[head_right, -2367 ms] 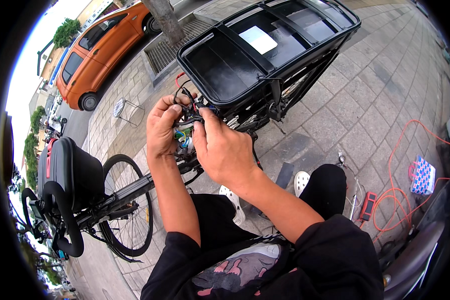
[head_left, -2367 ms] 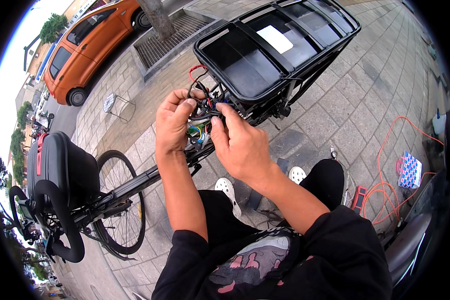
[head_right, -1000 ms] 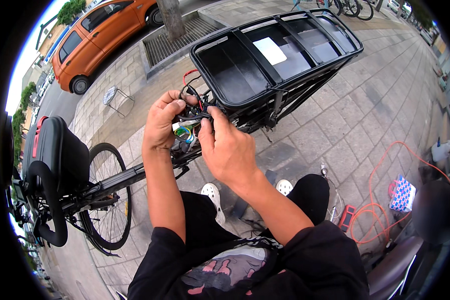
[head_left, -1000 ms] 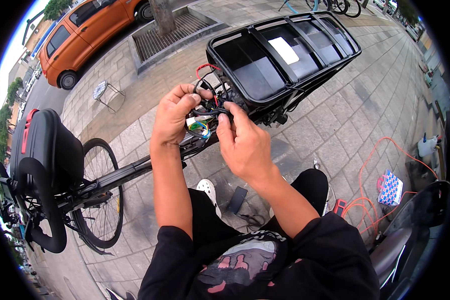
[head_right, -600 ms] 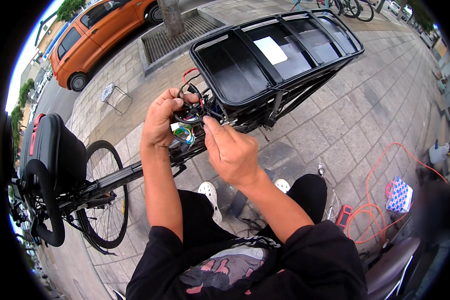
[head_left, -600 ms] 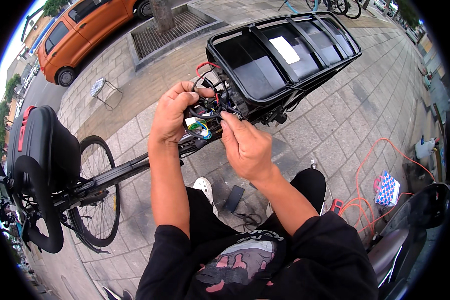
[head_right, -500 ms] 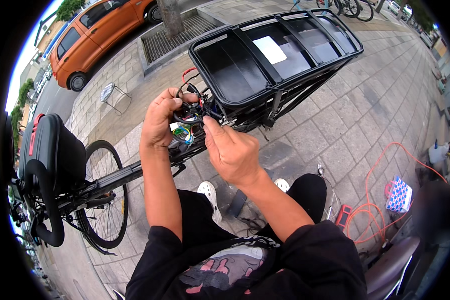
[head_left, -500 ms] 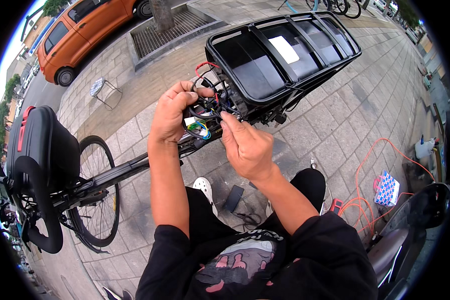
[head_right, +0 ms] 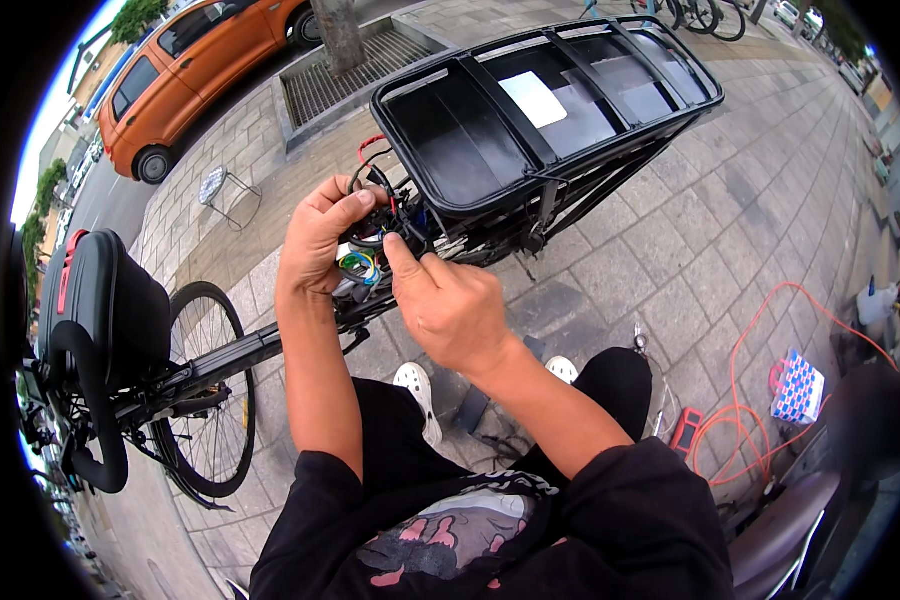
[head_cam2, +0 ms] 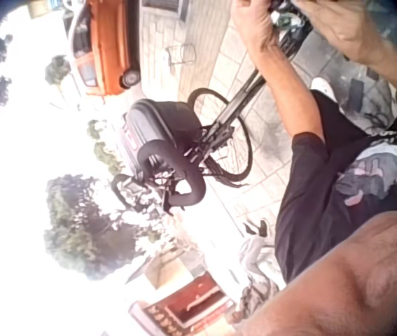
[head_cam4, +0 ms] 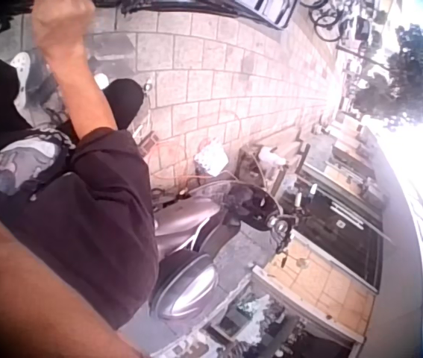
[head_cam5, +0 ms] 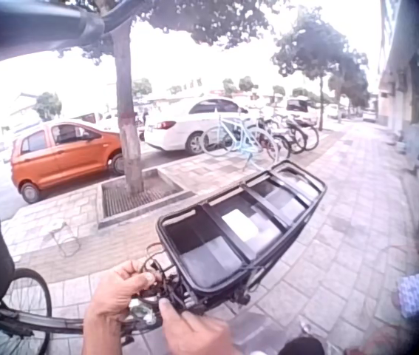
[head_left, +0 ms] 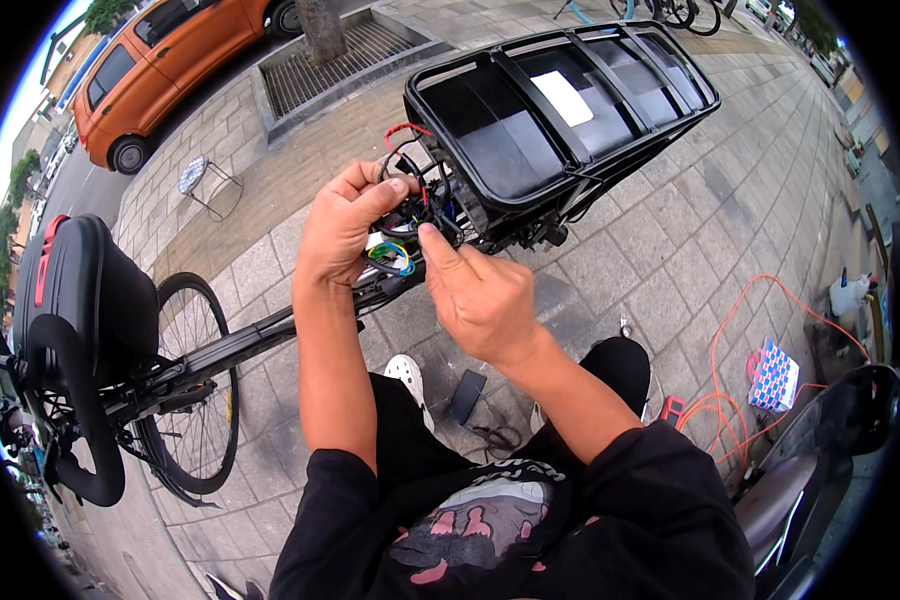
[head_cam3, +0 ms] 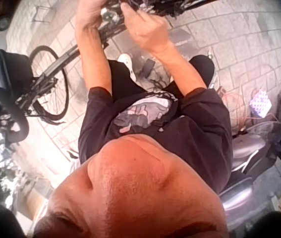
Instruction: The person sits on the ground and works on the electrical components of a bicycle. They strip the ends of wires, connect them to a battery pack mounted on the rear rack, and secure the connections with electrical tape.
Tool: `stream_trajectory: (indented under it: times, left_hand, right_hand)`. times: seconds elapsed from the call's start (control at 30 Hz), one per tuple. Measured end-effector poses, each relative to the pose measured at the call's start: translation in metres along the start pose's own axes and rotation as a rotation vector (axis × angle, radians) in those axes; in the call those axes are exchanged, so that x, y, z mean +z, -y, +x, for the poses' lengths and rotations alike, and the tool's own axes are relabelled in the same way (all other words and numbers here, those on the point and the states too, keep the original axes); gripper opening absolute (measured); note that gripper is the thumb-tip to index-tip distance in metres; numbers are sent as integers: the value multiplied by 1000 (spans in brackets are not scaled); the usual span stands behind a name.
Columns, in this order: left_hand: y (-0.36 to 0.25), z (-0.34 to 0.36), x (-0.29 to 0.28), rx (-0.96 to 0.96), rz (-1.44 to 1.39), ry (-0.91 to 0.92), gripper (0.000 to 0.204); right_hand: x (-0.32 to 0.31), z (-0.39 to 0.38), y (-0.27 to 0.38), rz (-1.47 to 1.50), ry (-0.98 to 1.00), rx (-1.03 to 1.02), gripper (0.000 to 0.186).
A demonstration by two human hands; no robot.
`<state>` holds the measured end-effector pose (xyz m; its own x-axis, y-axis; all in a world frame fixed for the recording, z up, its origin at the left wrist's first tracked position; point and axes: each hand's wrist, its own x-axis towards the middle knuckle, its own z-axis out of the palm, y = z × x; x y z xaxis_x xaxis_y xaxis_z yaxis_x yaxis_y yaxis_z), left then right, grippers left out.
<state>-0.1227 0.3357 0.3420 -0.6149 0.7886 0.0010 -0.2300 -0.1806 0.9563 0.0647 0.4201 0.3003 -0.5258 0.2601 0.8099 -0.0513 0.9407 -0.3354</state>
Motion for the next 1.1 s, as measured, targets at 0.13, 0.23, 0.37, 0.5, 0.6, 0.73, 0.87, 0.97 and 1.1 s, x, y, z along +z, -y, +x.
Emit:
stream_trajectory:
  times: [0.13, 0.23, 0.37, 0.5, 0.6, 0.73, 0.87, 0.97, 1.1]
  left_hand:
    - [1, 2, -1, 28, 9, -3, 8]
    - [2, 4, -3, 22, -14, 8, 8]
    - [2, 5, -1, 15, -52, 33, 9]
    - [4, 4, -7, 16, -94, 72, 10]
    - [8, 5, -12, 43, -103, 101, 11]
    - [9, 6, -11, 41, -114, 131, 11]
    - [13, 10, -11, 66, -145, 150, 12]
    - [16, 9, -17, 86, -124, 154, 11]
    - [15, 9, -13, 62, -107, 138, 12]
  right_hand:
    - [-2, 5, 2, 66, -15, 74, 38]
    - [-6, 12, 6, 123, -26, 156, 29]
    - [-12, 28, 16, 119, 23, 298, 23]
    - [-17, 51, 30, 33, 218, 523, 25]
    - [-14, 56, 37, -59, 259, 595, 29]
    - [3, 45, 31, 97, 59, 622, 34]
    - [18, 41, 20, 349, 4, 744, 31]
    - [21, 47, 32, 558, -25, 879, 28]
    - [36, 39, 29, 574, -188, 883, 28]
